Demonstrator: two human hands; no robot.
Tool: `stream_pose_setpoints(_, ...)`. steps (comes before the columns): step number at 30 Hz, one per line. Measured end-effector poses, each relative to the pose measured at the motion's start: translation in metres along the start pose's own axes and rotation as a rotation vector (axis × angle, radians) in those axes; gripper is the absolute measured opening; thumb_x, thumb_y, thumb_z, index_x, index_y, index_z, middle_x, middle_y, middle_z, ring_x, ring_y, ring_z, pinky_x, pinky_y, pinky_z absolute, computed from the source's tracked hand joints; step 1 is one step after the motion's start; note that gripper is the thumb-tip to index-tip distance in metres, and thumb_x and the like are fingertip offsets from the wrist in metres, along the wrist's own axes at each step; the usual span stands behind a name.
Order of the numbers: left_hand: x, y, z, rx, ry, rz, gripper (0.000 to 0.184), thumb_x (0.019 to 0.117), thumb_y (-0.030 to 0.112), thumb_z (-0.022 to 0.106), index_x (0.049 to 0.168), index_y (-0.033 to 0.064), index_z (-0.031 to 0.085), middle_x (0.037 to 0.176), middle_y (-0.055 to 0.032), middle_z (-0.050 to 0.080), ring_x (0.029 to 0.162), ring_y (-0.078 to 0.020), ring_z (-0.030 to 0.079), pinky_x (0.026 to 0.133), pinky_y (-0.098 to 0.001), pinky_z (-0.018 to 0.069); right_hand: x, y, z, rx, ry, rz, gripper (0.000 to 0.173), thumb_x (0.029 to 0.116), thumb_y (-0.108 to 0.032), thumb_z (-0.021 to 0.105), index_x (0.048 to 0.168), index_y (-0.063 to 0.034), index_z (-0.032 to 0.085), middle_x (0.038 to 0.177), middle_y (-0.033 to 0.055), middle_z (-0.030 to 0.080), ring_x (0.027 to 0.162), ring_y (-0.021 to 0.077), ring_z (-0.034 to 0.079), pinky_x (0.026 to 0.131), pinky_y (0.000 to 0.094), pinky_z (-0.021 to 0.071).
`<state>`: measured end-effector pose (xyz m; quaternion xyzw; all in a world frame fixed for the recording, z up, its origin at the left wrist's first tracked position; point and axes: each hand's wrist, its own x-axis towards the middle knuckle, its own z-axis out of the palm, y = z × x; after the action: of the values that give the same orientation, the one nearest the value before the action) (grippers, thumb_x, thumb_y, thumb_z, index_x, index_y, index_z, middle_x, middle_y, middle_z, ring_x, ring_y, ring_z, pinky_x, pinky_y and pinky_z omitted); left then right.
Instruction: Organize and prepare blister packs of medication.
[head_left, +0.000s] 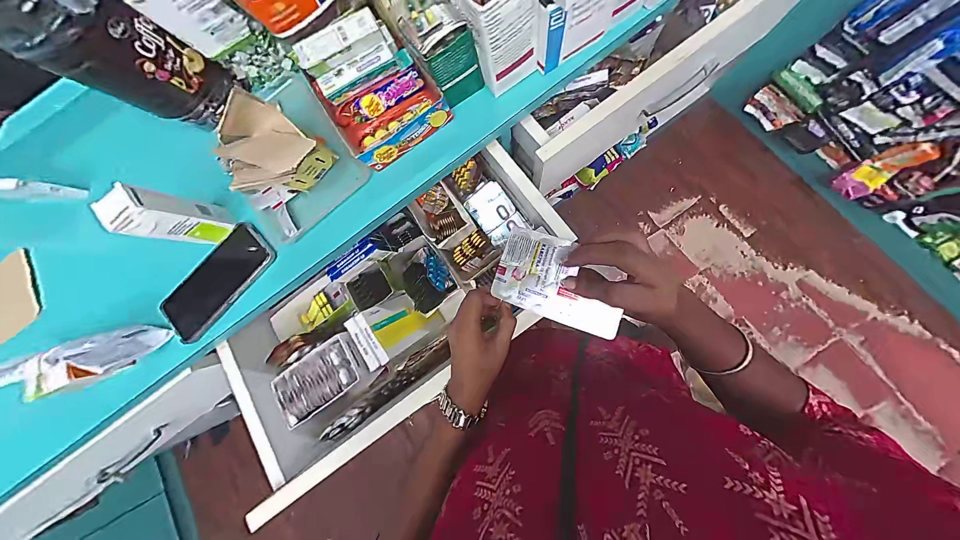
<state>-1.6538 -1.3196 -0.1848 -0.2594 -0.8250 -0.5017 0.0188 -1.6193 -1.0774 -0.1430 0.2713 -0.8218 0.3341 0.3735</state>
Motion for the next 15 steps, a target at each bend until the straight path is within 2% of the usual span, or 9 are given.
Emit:
stream_pose_setpoints(2,0.002,-0.001,0.000,-0.032,-0.037,-0.023,0.024,0.0889,0.009,0.066,0.102,-0.0108,0.065,0.087,-0.0112,0.070,0.077,-0.0053,0.069,0.074,-0.0201,0.0587,0.001,-0.001,-0.003,0.004,-0.008,-0.022,0.004,0.0988,-0.007,0.065,0.103,-0.0084,0.067,0.115,0.0088,0.062,0.118,0.0208,0.056,0.106,0.0318,0.0442)
stream_pose_setpoints(5,0.003,0.002,0.000,0.011,-0.072,-0.029,0.022,0.0881,0.010,0.066,0.100,-0.0087,0.067,0.089,-0.0128,0.071,0.080,-0.0075,0.070,0.076,-0.0214,0.0585,0.004,-0.002,-0.007,0.019,-0.004,-0.032,0.002,0.0982,-0.006,0.065,0.099,-0.0070,0.066,0.117,0.0093,0.063,0.121,0.0208,0.055,0.108,0.0305,0.0433)
stream_pose_setpoints(8,0.003,0.004,0.002,0.077,-0.069,0.011,0.022,0.0874,0.011,0.067,0.100,-0.0069,0.069,0.087,-0.0120,0.071,0.078,-0.0071,0.069,0.075,-0.0193,0.0567,0.003,-0.003,-0.009,0.045,0.009,-0.024,0.002,0.0975,-0.004,0.066,0.099,-0.0055,0.067,0.117,0.0099,0.064,0.121,0.0208,0.056,0.106,0.0300,0.0450)
stream_pose_setpoints(12,0.005,0.007,0.001,0.080,-0.081,0.028,0.024,0.0847,0.011,0.070,0.102,-0.0059,0.069,0.093,-0.0132,0.071,0.081,-0.0057,0.067,0.077,-0.0163,0.0540,0.001,-0.004,-0.011,0.062,0.018,-0.016,0.003,0.0972,-0.003,0.067,0.100,-0.0032,0.068,0.120,0.0113,0.067,0.122,0.0212,0.059,0.105,0.0297,0.0480)
stream_pose_setpoints(15,0.008,0.006,0.002,0.074,-0.103,0.041,0.022,0.0855,0.011,0.070,0.101,-0.0050,0.069,0.099,-0.0142,0.071,0.082,-0.0048,0.066,0.074,-0.0148,0.0521,-0.001,-0.002,-0.014,0.040,0.019,-0.019,0.003,0.0981,-0.003,0.066,0.101,-0.0024,0.066,0.120,0.0122,0.066,0.121,0.0209,0.060,0.103,0.0286,0.0493)
